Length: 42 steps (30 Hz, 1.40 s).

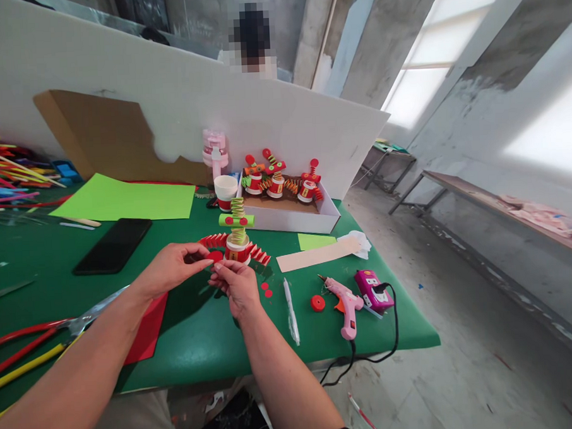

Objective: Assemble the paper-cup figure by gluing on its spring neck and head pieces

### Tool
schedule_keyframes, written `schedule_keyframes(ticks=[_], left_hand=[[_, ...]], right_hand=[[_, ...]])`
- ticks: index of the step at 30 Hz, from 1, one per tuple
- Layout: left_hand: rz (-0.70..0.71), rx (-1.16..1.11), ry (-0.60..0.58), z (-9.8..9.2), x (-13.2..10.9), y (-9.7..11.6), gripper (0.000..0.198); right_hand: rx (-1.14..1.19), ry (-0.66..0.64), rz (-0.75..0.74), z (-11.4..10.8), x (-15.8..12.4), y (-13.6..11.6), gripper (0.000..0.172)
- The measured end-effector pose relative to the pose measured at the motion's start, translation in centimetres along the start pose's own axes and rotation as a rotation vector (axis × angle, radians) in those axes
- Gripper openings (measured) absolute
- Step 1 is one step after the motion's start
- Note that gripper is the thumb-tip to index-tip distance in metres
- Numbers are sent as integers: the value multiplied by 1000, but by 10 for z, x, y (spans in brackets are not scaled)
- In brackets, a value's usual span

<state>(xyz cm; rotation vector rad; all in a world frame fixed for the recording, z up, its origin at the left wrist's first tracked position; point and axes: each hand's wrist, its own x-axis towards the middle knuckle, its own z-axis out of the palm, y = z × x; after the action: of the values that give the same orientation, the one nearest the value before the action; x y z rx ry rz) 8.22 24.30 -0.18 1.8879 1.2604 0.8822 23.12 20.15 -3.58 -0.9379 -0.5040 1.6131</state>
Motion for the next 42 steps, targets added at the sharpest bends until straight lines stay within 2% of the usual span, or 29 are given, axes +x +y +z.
schedule_keyframes(ticks=[13, 18, 29, 36, 42], left_hand=[[-32, 2, -41, 0, -1, 5, 30], [-48, -3, -51, 0, 0, 2, 31], [-65, -53, -56, 1, 0, 3, 32], [-138, -200, -15, 2, -1, -1, 32], [-250, -397, -47, 0, -3, 4, 30]], right_hand=[[5, -6, 62, 3, -2, -4, 29], [-47, -8, 8, 2, -1, -3, 35], [-101, 5, -86, 1, 2, 3, 35], [-107, 3, -91, 3, -1, 0, 38], [-96, -25, -126, 2, 0, 0, 44]])
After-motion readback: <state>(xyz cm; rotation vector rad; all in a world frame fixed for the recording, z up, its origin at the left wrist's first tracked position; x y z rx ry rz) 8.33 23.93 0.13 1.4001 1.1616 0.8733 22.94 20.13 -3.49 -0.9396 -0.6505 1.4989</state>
